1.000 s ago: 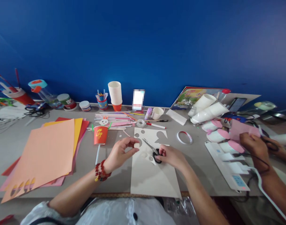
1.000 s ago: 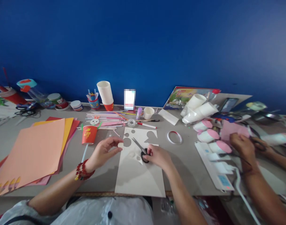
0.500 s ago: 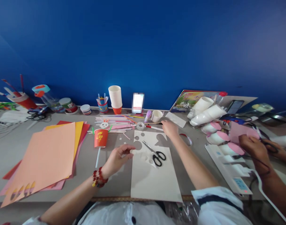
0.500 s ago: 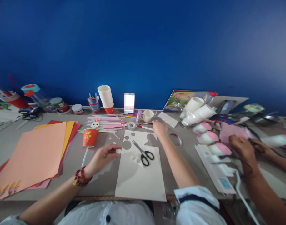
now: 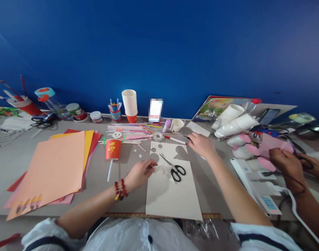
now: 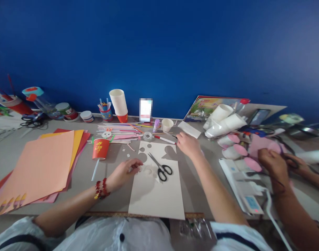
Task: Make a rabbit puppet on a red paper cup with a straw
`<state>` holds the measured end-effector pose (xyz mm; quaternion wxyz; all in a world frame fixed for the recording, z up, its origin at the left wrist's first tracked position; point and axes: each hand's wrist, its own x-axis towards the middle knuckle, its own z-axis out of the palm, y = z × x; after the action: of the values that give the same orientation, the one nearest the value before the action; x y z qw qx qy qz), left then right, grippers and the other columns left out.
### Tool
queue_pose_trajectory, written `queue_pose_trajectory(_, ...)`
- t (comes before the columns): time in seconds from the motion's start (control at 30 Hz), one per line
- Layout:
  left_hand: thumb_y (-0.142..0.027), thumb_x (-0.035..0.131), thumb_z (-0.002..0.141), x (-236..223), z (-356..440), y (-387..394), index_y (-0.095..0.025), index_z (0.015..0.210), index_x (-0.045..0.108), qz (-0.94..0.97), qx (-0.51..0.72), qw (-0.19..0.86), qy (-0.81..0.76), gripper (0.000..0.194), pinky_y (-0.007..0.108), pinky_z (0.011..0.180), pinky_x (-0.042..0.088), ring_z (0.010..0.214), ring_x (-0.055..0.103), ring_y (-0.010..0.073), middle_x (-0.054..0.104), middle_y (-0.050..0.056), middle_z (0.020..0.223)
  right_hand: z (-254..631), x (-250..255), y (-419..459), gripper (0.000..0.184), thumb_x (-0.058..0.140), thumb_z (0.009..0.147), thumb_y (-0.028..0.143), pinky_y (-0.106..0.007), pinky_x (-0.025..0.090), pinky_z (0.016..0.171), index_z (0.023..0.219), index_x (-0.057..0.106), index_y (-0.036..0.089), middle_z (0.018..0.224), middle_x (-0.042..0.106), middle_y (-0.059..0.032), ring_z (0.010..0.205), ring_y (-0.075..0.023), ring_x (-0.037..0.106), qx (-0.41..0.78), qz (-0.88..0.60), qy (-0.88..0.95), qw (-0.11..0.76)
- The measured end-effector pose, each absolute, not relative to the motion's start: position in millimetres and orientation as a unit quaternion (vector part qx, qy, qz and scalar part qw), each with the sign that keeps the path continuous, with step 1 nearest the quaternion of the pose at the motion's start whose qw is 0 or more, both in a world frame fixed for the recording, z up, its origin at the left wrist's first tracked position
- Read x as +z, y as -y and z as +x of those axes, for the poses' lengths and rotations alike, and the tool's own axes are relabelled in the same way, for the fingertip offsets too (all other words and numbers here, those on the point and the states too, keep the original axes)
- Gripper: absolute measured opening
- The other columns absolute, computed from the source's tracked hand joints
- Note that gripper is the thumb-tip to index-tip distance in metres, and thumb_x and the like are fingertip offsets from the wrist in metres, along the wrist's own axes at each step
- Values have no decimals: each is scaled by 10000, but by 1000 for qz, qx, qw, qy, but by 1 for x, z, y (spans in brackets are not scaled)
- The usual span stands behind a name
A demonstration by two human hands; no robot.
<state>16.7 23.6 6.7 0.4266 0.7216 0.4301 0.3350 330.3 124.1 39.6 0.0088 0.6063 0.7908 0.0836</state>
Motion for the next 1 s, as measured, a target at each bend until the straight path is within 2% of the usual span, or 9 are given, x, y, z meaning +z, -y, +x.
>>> queue_pose_trajectory(0.13, -182, 582, 824, 6, 26, -31, -214, 866, 686, 720, 340, 416, -439, 116, 247, 649, 444, 713, 617, 176, 690, 28, 784, 325, 42, -77, 113, 546, 880, 285, -288, 442, 697, 942, 588, 200, 933, 666, -69, 771, -196, 630, -22, 618, -763, -189)
queue_pose_trajectory(0.2, -175, 584, 825, 7, 27, -32, -210, 842, 679, 725, 343, 406, -438, 103, 245, 653, 442, 716, 610, 172, 683, 30, 799, 313, 40, -54, 172, 598, 858, 364, -291, 475, 682, 908, 534, 212, 802, 643, -37, 680, -179, 618, -146, 603, -727, -295)
queue_pose_trajectory(0.27, -174, 579, 832, 5, 23, -32, -201, 843, 676, 726, 348, 399, -440, 101, 246, 657, 448, 716, 605, 167, 673, 35, 816, 296, 37, -34, 223, 598, 862, 415, -274, 483, 570, 875, 476, 228, 720, 608, 4, 559, -152, 592, -321, 572, -652, -380)
queue_pose_trajectory(0.37, -201, 568, 852, 0, 8, -30, -194, 874, 671, 709, 350, 402, -462, 106, 248, 652, 451, 718, 607, 167, 664, 39, 815, 260, 30, -8, 207, 574, 887, 407, -247, 452, 456, 882, 458, 236, 611, 561, 57, 433, -125, 537, -510, 512, -553, -415)
queue_pose_trajectory(0.43, -227, 567, 863, -4, -4, -30, -193, 881, 655, 697, 344, 395, -490, 95, 253, 656, 448, 726, 608, 171, 663, 37, 809, 235, 27, 4, 175, 548, 922, 397, -268, 513, 527, 935, 522, 225, 690, 640, 14, 536, -150, 621, -560, 459, -574, -382)
queue_pose_trajectory(0.5, -242, 567, 872, -6, -16, -30, -195, 879, 632, 695, 332, 377, -514, 80, 262, 675, 446, 741, 610, 176, 661, 32, 810, 213, 24, 10, 204, 506, 963, 381, -321, 557, 749, 1013, 616, 216, 934, 713, -61, 810, -188, 693, -530, 405, -664, -338)
queue_pose_trajectory(0.6, -216, 551, 883, -8, -27, -28, -196, 883, 621, 716, 294, 338, -535, 73, 274, 713, 443, 782, 615, 183, 669, 30, 835, 197, 18, 9, 253, 485, 989, 309, -367, 482, 960, 1165, 651, 235, 1134, 713, -79, 1083, -221, 639, -413, 342, -802, -264)
queue_pose_trajectory(0.8, -122, 526, 885, -8, -27, -19, -195, 862, 631, 779, 199, 277, -526, 130, 297, 769, 416, 849, 633, 188, 696, 24, 881, 215, 6, 2, 284, 486, 962, 189, -370, 488, 921, 1206, 628, 215, 1156, 717, -89, 1050, -239, 659, -256, 352, -877, -204)
queue_pose_trajectory(1.0, -137, 495, 929, -11, -21, -17, -183, 897, 627, 804, 173, 205, -531, 144, 338, 795, 409, 894, 625, 205, 673, 40, 939, 225, 15, 3, 212, 484, 983, 282, -304, 498, 879, 1128, 635, 250, 1117, 718, -58, 1019, -200, 663, -281, 403, -842, -224)
